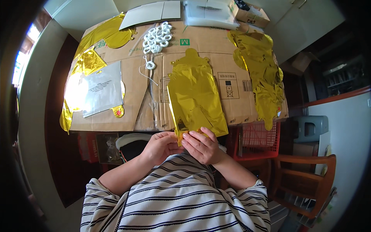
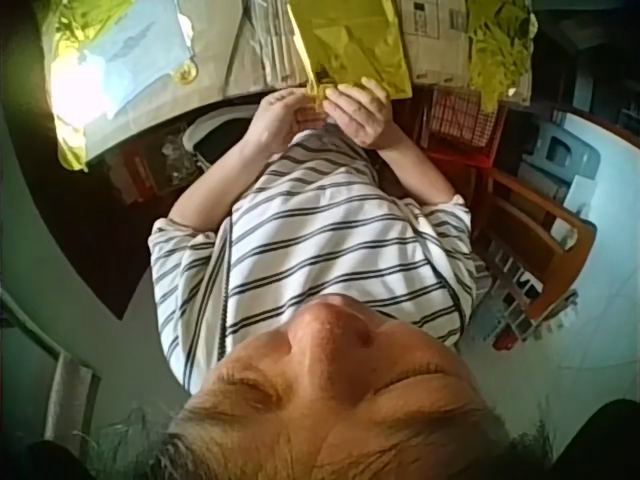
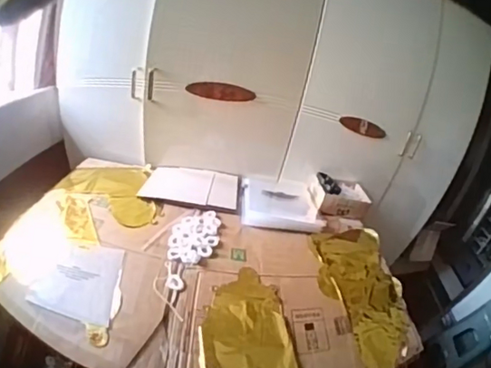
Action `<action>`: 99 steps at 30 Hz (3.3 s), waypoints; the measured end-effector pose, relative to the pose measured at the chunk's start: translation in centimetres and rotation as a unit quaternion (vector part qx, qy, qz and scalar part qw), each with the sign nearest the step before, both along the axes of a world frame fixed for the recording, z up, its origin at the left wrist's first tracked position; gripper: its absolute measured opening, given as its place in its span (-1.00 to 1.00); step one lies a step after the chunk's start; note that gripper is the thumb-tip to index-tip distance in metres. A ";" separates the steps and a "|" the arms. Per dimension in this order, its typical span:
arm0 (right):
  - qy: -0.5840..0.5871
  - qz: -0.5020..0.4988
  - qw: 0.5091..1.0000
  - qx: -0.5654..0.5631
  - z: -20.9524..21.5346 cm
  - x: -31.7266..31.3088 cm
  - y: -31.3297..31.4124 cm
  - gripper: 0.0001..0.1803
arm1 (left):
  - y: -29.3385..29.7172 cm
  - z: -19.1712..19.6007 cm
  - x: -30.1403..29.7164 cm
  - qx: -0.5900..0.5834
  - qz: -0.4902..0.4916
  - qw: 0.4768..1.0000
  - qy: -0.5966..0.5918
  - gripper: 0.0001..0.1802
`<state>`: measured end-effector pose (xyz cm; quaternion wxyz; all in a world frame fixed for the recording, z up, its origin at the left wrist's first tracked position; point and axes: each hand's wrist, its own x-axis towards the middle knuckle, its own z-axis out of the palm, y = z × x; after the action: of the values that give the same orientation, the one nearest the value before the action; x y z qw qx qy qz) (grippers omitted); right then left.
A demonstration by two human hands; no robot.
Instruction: Folding gold foil packaging materials by hand.
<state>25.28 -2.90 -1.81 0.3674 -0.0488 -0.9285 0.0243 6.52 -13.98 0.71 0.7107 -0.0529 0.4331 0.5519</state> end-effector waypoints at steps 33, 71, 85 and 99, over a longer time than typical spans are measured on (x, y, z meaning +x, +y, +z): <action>-0.020 -0.040 0.998 0.044 0.7 0.5 0.6 -0.74 | 0.3 0.3 -0.4 0.018 -0.059 0.998 -0.012 -0.66; -0.039 0.000 0.998 0.045 0.6 0.5 0.3 -0.72 | 0.8 -1.2 1.0 0.004 -0.013 0.992 0.123 -0.86; -0.041 0.024 0.998 0.040 0.4 0.4 0.4 -0.73 | 1.2 -0.8 0.8 -0.024 -0.011 0.991 0.134 -0.64; -0.016 0.003 0.999 0.034 0.4 -0.3 0.1 -0.75 | 0.5 1.8 -0.4 0.024 -0.073 0.986 0.147 -0.72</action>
<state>25.00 -2.79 -1.44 0.3538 -0.0342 -0.9347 -0.0067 6.09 -13.46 2.52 0.6791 0.0779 0.5218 0.5104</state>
